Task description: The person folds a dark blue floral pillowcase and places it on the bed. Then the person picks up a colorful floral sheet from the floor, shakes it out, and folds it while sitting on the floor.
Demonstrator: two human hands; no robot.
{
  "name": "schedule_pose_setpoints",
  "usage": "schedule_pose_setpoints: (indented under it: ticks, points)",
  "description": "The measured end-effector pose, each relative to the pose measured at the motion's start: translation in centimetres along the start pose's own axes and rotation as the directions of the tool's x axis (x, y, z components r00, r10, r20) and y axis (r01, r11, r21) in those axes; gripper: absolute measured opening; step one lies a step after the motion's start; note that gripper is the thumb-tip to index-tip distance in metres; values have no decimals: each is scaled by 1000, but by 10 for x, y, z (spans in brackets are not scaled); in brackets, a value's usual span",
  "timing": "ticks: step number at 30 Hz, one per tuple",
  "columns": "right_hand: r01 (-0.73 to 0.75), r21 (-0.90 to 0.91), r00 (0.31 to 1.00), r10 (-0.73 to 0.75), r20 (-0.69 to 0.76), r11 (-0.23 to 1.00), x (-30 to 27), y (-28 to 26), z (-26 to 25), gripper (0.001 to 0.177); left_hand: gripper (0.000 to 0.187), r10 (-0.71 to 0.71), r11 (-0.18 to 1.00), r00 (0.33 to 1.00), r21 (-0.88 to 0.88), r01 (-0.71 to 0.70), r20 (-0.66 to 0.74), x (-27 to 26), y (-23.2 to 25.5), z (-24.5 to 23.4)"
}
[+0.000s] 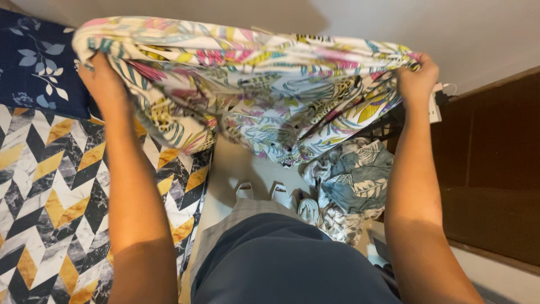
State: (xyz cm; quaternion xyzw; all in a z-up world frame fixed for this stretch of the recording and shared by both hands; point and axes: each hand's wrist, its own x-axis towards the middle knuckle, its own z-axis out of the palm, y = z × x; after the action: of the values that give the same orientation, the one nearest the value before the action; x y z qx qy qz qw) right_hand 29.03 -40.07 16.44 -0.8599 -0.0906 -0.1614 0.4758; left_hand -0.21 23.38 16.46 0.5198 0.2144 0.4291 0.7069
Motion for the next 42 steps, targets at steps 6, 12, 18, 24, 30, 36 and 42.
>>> schedule_pose_setpoints:
  ticks: [6, 12, 18, 24, 30, 36, 42]
  points:
    - [-36, -103, 998, 32, -46, 994, -5, 16, 5, 25, 27, -349, 925, 852, 290, 246, 389, -15, 52, -12]
    - [-91, -109, 996, 90, -19, 990, -7, 19, 10, 29, 33, -164, 971, 944, 216, 104, 285, -16, 28, -13]
    - [-115, -172, 981, 139, 137, 978, -20, 9, 21, 28, 28, -125, 991, 988, -33, 129, 89, -7, -10, -16]
    - [-80, -194, 983, 109, 145, 978, -27, 13, 28, 24, 30, -179, 983, 979, -19, 182, 102, -5, 0, -8]
    - [-76, -160, 995, 86, 57, 984, -17, 37, 29, 26, 27, -144, 979, 969, 170, 110, 200, -6, 11, -3]
    - [-97, -136, 995, 99, 8, 986, -14, 72, 36, 20, 25, -127, 918, 938, 397, -12, 323, -14, 0, 9]
    - [-201, -57, 978, 197, -62, 978, -25, 107, 41, 26, 32, -441, 830, 732, 546, 113, 519, -20, 15, 14]
